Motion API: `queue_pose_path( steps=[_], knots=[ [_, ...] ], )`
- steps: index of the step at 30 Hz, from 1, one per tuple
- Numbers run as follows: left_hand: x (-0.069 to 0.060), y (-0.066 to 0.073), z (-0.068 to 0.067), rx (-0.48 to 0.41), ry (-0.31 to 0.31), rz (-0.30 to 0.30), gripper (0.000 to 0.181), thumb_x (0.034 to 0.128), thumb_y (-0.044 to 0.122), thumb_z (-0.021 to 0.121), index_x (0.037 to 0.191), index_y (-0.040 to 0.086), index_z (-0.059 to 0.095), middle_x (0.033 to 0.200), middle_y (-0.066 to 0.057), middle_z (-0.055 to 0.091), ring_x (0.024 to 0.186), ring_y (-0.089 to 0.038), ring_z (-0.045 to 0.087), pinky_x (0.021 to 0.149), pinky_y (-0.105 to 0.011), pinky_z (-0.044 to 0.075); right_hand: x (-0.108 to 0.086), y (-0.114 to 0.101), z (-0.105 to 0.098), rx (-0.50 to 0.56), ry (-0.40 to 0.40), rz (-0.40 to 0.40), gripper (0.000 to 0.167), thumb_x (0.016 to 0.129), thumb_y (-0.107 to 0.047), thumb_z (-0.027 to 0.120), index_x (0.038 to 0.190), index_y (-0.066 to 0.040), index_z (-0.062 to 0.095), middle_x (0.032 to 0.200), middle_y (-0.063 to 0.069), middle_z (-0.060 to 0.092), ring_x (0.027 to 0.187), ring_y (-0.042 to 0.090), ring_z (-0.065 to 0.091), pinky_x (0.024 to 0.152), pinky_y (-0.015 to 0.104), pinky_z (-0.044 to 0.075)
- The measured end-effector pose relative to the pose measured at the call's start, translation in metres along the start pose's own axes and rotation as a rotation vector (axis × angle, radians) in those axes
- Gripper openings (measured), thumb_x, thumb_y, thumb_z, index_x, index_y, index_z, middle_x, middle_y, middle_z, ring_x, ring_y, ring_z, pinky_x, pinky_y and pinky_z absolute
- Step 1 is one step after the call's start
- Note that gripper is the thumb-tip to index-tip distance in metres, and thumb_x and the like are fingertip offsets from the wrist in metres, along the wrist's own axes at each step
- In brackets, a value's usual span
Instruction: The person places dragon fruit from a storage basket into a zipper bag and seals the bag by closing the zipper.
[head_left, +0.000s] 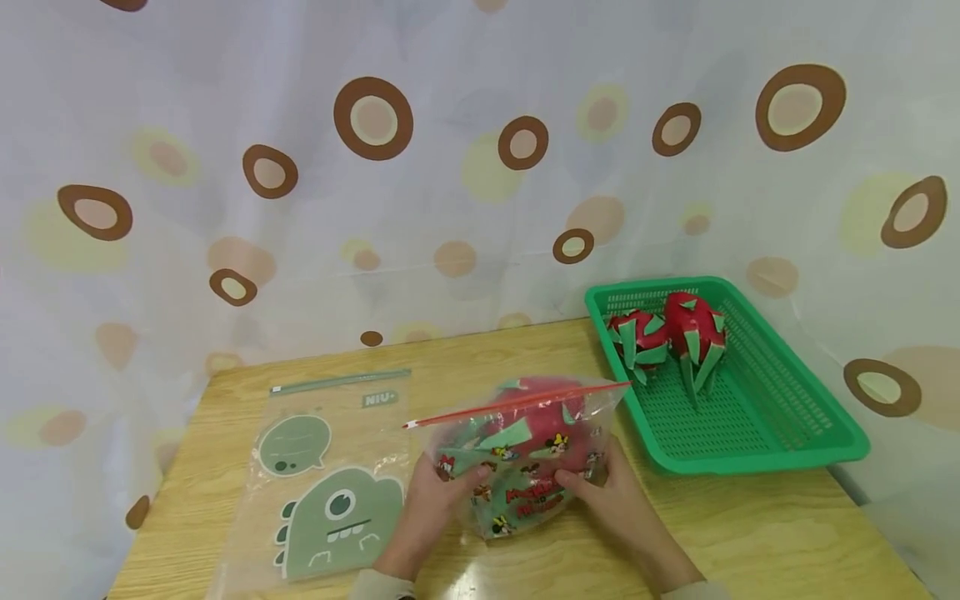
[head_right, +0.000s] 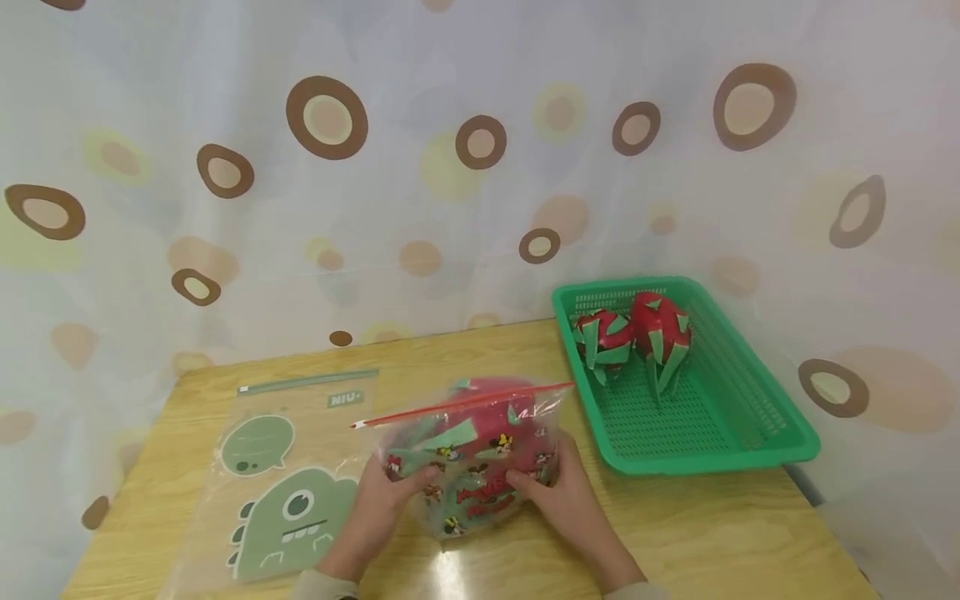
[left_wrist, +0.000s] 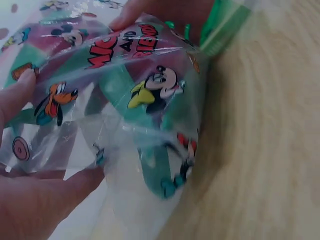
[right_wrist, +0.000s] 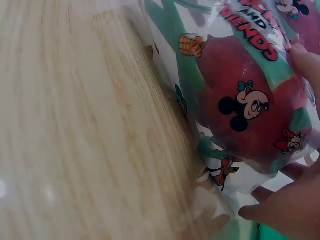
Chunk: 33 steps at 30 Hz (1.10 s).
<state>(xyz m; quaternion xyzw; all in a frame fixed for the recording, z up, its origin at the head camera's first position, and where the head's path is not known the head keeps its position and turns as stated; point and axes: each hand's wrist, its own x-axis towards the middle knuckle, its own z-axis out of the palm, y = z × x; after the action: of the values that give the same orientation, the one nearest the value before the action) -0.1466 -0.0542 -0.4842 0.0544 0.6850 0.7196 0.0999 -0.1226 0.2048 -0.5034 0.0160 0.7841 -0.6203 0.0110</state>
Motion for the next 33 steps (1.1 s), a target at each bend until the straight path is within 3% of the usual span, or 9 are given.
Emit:
queue_pose_path(
  steps=[3,7,11,13,15,18,25,28,33],
  knots=[
    [0.010,0.006,0.002,-0.027,0.022,0.025,0.062,0.0847,0.022,0.079,0.138,0.030,0.048,0.136,-0.005,0.056,0.099,-0.017,0.068,0.086,-0.033,0.058,0.008,-0.002,0.002,-0.047,0.035,-0.063,0.069,0.091,-0.029,0.073,0.147,-0.016,0.036,0.143,0.011,0.042,0.135,0.027,0.037,0.114,0.049,0.034],
    [0.025,0.010,0.005,-0.062,0.093,0.008,0.061,0.0856,0.028,0.079,0.137,0.032,0.046,0.132,-0.002,0.055,0.093,-0.017,0.068,0.081,-0.034,0.059,0.021,-0.007,0.004,-0.107,0.061,-0.178,0.052,0.093,-0.027,0.071,0.139,-0.019,0.047,0.125,0.010,0.053,0.100,0.016,0.054,0.079,0.026,0.051],
    [0.040,0.013,0.010,-0.103,0.201,-0.038,0.056,0.0848,0.036,0.079,0.127,0.017,0.047,0.101,-0.002,0.057,0.084,-0.012,0.060,0.070,-0.029,0.054,0.034,-0.012,0.006,-0.207,0.092,-0.191,0.047,0.095,-0.035,0.066,0.136,-0.018,0.052,0.120,0.010,0.054,0.101,0.017,0.053,0.083,0.034,0.049],
    [0.048,0.013,0.012,-0.105,0.239,-0.055,0.068,0.0850,0.039,0.078,0.136,0.009,0.044,0.110,-0.002,0.059,0.092,-0.012,0.060,0.075,-0.028,0.055,0.040,-0.013,0.007,-0.259,0.109,-0.174,0.046,0.096,-0.040,0.063,0.132,-0.013,0.054,0.121,0.012,0.053,0.105,0.022,0.048,0.085,0.040,0.044],
    [0.054,0.010,0.013,-0.128,0.238,-0.052,0.077,0.0862,0.039,0.077,0.143,0.003,0.038,0.123,-0.009,0.059,0.105,-0.017,0.061,0.085,-0.030,0.056,0.044,-0.015,0.009,-0.293,0.124,-0.126,0.054,0.097,-0.045,0.059,0.135,-0.007,0.051,0.128,0.017,0.047,0.109,0.026,0.043,0.088,0.045,0.042],
    [0.061,0.008,0.014,-0.166,0.190,-0.036,0.097,0.0883,0.032,0.076,0.158,0.007,0.013,0.157,-0.015,0.036,0.138,-0.030,0.046,0.109,-0.040,0.046,0.050,-0.015,0.012,-0.263,0.119,-0.115,0.055,0.100,-0.045,0.054,0.136,-0.003,0.049,0.135,0.023,0.042,0.111,0.032,0.042,0.087,0.048,0.041],
    [0.074,0.008,0.016,-0.051,0.078,-0.046,0.117,0.0814,0.028,0.083,0.159,0.028,-0.004,0.167,-0.013,0.008,0.153,-0.037,0.016,0.120,-0.048,0.030,0.054,-0.008,0.015,-0.120,0.061,-0.179,0.070,0.098,-0.031,0.062,0.154,-0.012,0.025,0.150,0.020,0.031,0.138,0.034,0.033,0.111,0.060,0.037],
    [0.081,0.007,0.016,0.001,0.047,-0.042,0.119,0.0815,0.024,0.083,0.158,0.031,-0.008,0.167,-0.013,0.004,0.151,-0.038,0.020,0.119,-0.049,0.032,0.053,-0.001,0.017,-0.123,0.054,-0.169,0.085,0.093,-0.027,0.069,0.157,-0.012,0.015,0.151,0.019,0.027,0.139,0.034,0.030,0.114,0.059,0.033],
    [0.095,0.007,0.017,0.034,0.058,-0.072,0.112,0.0863,0.020,0.078,0.159,0.024,-0.007,0.164,-0.017,0.019,0.144,-0.038,0.037,0.113,-0.050,0.041,0.056,0.007,0.022,-0.199,0.099,-0.162,0.090,0.093,-0.034,0.069,0.159,-0.016,0.010,0.155,0.020,0.024,0.141,0.036,0.027,0.115,0.061,0.029]
  ],
)
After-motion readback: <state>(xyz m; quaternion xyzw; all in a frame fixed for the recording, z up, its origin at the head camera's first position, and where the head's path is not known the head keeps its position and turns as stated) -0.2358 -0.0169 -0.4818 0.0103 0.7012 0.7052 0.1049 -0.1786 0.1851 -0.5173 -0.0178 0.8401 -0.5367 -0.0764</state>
